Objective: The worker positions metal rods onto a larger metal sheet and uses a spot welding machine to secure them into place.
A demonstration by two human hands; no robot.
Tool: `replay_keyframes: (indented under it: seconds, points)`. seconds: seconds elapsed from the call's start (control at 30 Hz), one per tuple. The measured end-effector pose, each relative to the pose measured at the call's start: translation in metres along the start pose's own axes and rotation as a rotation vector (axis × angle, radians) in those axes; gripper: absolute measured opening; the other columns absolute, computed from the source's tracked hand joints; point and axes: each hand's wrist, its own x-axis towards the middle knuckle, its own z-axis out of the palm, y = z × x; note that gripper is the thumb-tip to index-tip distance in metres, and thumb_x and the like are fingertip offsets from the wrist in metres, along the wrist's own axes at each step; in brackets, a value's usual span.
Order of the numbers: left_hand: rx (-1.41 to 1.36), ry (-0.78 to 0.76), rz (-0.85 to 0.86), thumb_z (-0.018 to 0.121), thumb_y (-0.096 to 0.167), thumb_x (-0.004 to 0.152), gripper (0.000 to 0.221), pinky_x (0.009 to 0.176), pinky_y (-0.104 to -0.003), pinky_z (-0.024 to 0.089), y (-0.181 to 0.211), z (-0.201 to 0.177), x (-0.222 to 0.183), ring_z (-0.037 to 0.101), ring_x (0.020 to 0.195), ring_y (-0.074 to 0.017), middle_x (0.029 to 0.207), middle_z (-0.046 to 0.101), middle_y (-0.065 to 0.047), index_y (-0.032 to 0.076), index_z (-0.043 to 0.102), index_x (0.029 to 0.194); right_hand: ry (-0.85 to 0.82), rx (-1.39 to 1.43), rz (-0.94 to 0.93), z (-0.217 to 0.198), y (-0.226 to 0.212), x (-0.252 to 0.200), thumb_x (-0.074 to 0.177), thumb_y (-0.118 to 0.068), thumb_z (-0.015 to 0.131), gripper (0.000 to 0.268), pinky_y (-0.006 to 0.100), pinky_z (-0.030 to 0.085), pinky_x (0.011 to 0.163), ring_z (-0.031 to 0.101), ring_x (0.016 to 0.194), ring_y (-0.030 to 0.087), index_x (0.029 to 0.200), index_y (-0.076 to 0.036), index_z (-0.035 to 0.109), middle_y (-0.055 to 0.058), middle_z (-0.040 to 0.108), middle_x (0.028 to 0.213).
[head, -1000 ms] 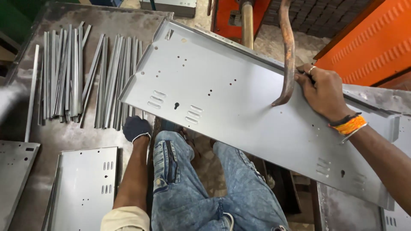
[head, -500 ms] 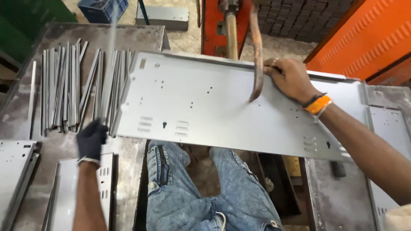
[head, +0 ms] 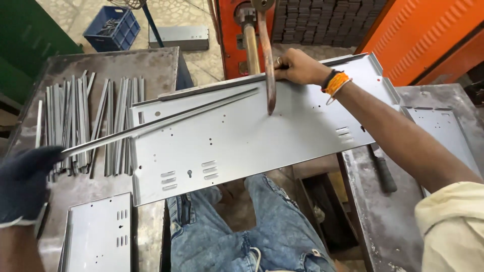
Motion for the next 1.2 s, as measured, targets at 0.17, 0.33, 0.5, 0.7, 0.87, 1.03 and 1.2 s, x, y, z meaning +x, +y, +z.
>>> replay_keyframes:
  seconds: [0.17, 0.33, 0.5, 0.7, 0.87, 1.03, 1.2]
  points:
    - [0.202, -0.018, 0.328, 0.077, 0.031, 0.095, 0.015, 0.079, -0.038, 0.053, 0.157, 0.019, 0.055, 0.068, 0.086, -0.0253, 0.094, 0.075, -0.005, 0.017, 0.080, 0.099, -0.113, 0.094, -0.014, -0.007, 0.001, 0.007, 0.092, -0.019, 0.073, 0.022, 0.037, 0.051, 0.065, 0.061, 0.063, 0.016, 0.098, 0.002, 0.076, 0.012, 0.071, 0.072]
    - [0.128, -0.041, 0.435, 0.077, 0.036, 0.092, 0.023, 0.074, -0.044, 0.051, 0.228, 0.074, 0.110, 0.067, 0.084, -0.0314, 0.087, 0.069, -0.010, 0.014, 0.073, 0.086, -0.143, 0.125, 0.074, -0.010, -0.005, 0.005, 0.093, -0.019, 0.072, 0.022, 0.036, 0.050, 0.067, 0.061, 0.068, 0.015, 0.101, 0.001, 0.077, 0.012, 0.074, 0.077]
    - [0.129, 0.037, 0.523, 0.075, 0.030, 0.091, 0.017, 0.076, -0.047, 0.051, 0.257, 0.110, 0.134, 0.066, 0.083, -0.0336, 0.086, 0.067, -0.011, 0.015, 0.071, 0.084, -0.084, 0.162, 0.045, -0.010, -0.008, -0.007, 0.095, -0.020, 0.070, 0.024, 0.036, 0.050, 0.067, 0.060, 0.068, 0.016, 0.110, -0.001, 0.076, 0.012, 0.074, 0.079]
    - [0.166, 0.217, 0.494, 0.077, 0.034, 0.088, 0.026, 0.076, -0.049, 0.048, 0.261, 0.104, 0.135, 0.065, 0.085, -0.0359, 0.086, 0.066, -0.014, 0.009, 0.070, 0.091, 0.023, 0.094, -0.167, -0.001, -0.007, -0.022, 0.095, -0.028, 0.072, 0.033, 0.037, 0.054, 0.070, 0.070, 0.072, 0.023, 0.115, -0.003, 0.076, 0.017, 0.077, 0.093]
    - [-0.025, -0.077, 0.295, 0.072, 0.024, 0.096, 0.018, 0.082, -0.050, 0.053, 0.186, 0.109, 0.150, 0.069, 0.094, -0.0392, 0.102, 0.074, -0.017, 0.009, 0.078, 0.104, 0.043, -0.148, -0.010, 0.006, -0.011, -0.031, 0.102, -0.028, 0.067, 0.029, 0.047, 0.052, 0.072, 0.068, 0.074, 0.035, 0.101, 0.000, 0.075, 0.020, 0.072, 0.083]
    - [-0.223, -0.210, 0.142, 0.069, 0.023, 0.097, 0.023, 0.085, -0.044, 0.054, 0.190, 0.105, 0.143, 0.072, 0.093, -0.0351, 0.106, 0.075, -0.016, 0.008, 0.077, 0.111, 0.159, -0.126, -0.209, 0.012, -0.012, -0.033, 0.100, -0.017, 0.063, 0.022, 0.049, 0.052, 0.075, 0.067, 0.082, 0.039, 0.108, 0.002, 0.073, 0.022, 0.071, 0.090]
    - [-0.302, -0.187, 0.092, 0.073, 0.024, 0.094, 0.023, 0.082, -0.042, 0.056, 0.182, 0.122, 0.143, 0.073, 0.088, -0.0337, 0.101, 0.075, -0.018, 0.005, 0.077, 0.107, 0.154, -0.160, -0.174, 0.014, -0.010, -0.029, 0.099, -0.015, 0.064, 0.020, 0.050, 0.052, 0.076, 0.067, 0.081, 0.040, 0.104, 0.002, 0.072, 0.023, 0.070, 0.089]
